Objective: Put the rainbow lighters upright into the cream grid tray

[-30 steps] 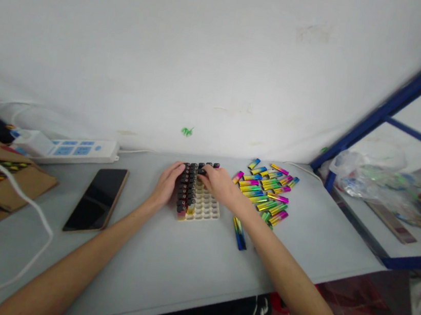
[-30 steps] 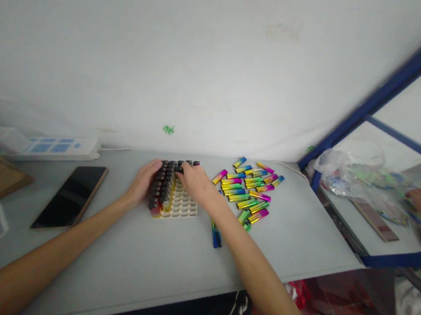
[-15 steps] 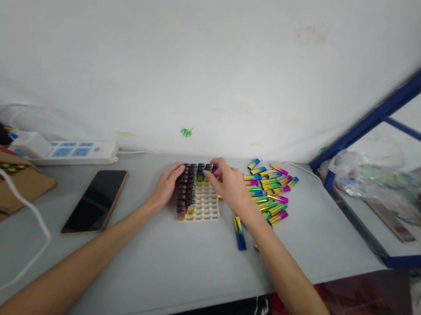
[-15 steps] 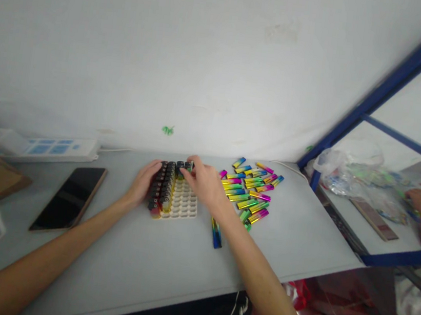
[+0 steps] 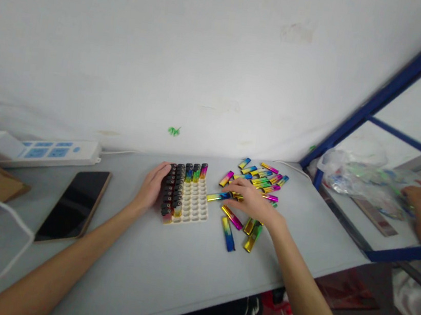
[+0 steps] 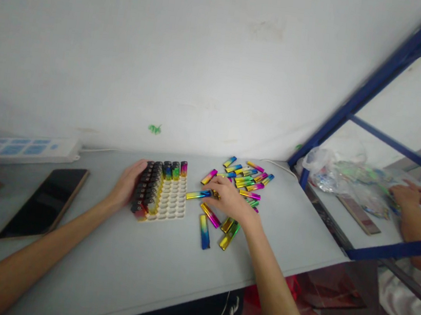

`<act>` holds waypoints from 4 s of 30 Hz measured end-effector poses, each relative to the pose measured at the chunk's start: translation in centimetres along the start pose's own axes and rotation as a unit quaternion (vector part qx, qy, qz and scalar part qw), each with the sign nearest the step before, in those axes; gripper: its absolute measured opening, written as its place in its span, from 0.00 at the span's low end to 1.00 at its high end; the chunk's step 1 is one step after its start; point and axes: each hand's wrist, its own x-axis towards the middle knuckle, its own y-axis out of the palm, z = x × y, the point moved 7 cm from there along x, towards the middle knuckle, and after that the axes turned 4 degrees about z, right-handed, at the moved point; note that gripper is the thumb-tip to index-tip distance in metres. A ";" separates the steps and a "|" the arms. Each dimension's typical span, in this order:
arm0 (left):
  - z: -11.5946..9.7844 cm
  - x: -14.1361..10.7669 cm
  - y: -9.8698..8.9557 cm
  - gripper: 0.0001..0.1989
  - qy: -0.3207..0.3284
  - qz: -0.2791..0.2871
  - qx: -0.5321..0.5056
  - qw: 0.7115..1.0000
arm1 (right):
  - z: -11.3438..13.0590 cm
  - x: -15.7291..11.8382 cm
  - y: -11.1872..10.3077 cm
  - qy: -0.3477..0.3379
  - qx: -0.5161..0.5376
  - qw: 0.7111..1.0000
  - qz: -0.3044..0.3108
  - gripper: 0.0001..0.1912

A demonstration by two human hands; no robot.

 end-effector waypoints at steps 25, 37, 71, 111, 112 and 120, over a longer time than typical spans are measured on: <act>0.2 -0.1 -0.1 0.19 -0.003 0.006 0.015 1.000 | -1.4 1.5 1.4 0.137 0.455 0.860 -0.186 0.24; -0.1 -0.3 0.0 0.19 -0.015 0.007 0.044 0.999 | 2.7 1.6 2.2 0.082 0.559 0.814 -0.136 0.21; -0.5 -0.2 0.3 0.19 -0.004 0.014 0.065 0.998 | 3.5 3.1 3.0 0.060 0.429 0.896 -0.100 0.20; -0.3 -0.1 0.3 0.20 -0.005 0.019 0.067 0.998 | 6.1 7.3 3.4 0.107 -0.013 0.993 -0.044 0.16; -0.3 -0.1 0.3 0.20 -0.006 0.019 0.065 0.998 | 5.4 6.4 2.9 0.099 0.006 0.993 -0.059 0.15; -0.1 -0.3 0.3 0.21 -0.004 0.016 0.065 0.998 | -3.9 -3.9 -1.4 0.283 -0.139 0.934 -0.170 0.12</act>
